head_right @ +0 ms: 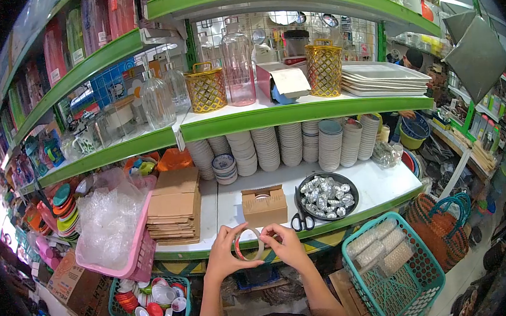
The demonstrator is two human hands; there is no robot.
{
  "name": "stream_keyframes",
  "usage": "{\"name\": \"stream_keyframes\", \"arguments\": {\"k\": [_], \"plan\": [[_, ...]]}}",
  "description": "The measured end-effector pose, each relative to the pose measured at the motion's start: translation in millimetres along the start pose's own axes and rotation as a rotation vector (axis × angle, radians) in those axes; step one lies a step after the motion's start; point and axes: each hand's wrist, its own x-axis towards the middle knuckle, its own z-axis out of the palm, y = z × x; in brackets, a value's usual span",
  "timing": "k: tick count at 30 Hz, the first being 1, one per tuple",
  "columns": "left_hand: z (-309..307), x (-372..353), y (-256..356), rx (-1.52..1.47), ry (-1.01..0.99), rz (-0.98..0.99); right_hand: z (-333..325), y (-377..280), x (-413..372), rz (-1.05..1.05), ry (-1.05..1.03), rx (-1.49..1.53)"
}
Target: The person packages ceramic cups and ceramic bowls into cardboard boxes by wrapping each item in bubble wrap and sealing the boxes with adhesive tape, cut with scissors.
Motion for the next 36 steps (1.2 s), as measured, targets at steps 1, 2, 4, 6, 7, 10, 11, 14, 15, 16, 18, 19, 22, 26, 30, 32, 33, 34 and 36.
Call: {"name": "stream_keyframes", "arguments": {"k": [1,2,4,6,7,10,11,14,15,16,18,19,22,26,30,32,33,34,36], "plan": [[0.2,0.1,-0.4,0.000,0.000,0.000,-0.4,1.1,0.5,0.000,0.000,0.000],[0.8,0.1,-1.2,0.000,0.000,0.017,-1.3,3.3,1.0,-0.022,-0.007,-0.057],[0.7,0.2,-1.7,0.000,0.001,0.032,-1.0,5.9,1.1,-0.044,-0.015,-0.114],[-0.2,0.5,-1.2,0.041,-0.047,-0.014,1.8,7.3,1.1,-0.012,0.006,-0.086],[0.5,0.9,-1.6,0.041,-0.047,-0.015,3.4,8.6,1.0,-0.012,0.005,-0.085],[5.1,3.9,-4.4,0.011,-0.020,0.016,8.0,11.3,1.4,-0.059,0.077,-0.164],[7.2,5.9,-5.6,0.014,-0.005,0.068,9.1,11.2,1.5,-0.076,0.103,-0.184],[7.2,7.8,-4.2,0.003,-0.036,0.074,12.0,8.5,0.7,-0.115,0.150,-0.267],[6.7,8.1,-3.1,-0.011,-0.083,0.031,12.6,7.7,0.7,-0.137,0.173,-0.330],[6.2,8.2,-2.2,-0.011,-0.083,0.031,12.6,8.3,0.9,-0.137,0.174,-0.331],[5.4,8.1,-1.1,0.004,-0.148,-0.029,13.0,10.9,0.7,-0.222,0.207,-0.465],[6.4,7.9,-2.2,0.004,-0.149,-0.030,14.1,11.8,0.9,-0.221,0.207,-0.465],[9.5,7.5,-4.4,-0.079,-0.150,-0.022,17.5,13.9,2.1,-0.286,0.244,-0.527],[7.3,8.5,3.7,-0.101,-0.168,-0.052,18.1,12.3,5.1,-0.385,0.312,-0.607],[11.8,8.1,5.8,-0.145,-0.202,-0.086,15.2,12.4,7.6,-0.442,0.367,-0.678],[12.2,9.1,6.0,-0.144,-0.207,-0.090,14.6,12.7,9.3,-0.458,0.369,-0.681],[12.1,9.7,6.2,-0.141,-0.213,-0.093,14.5,12.6,10.0,-0.472,0.372,-0.683],[11.9,10.6,7.1,-0.140,-0.213,-0.094,14.0,11.8,11.1,-0.472,0.372,-0.682],[11.6,11.6,10.0,-0.130,-0.228,-0.136,13.1,10.0,14.0,-0.487,0.370,-0.691]]}}
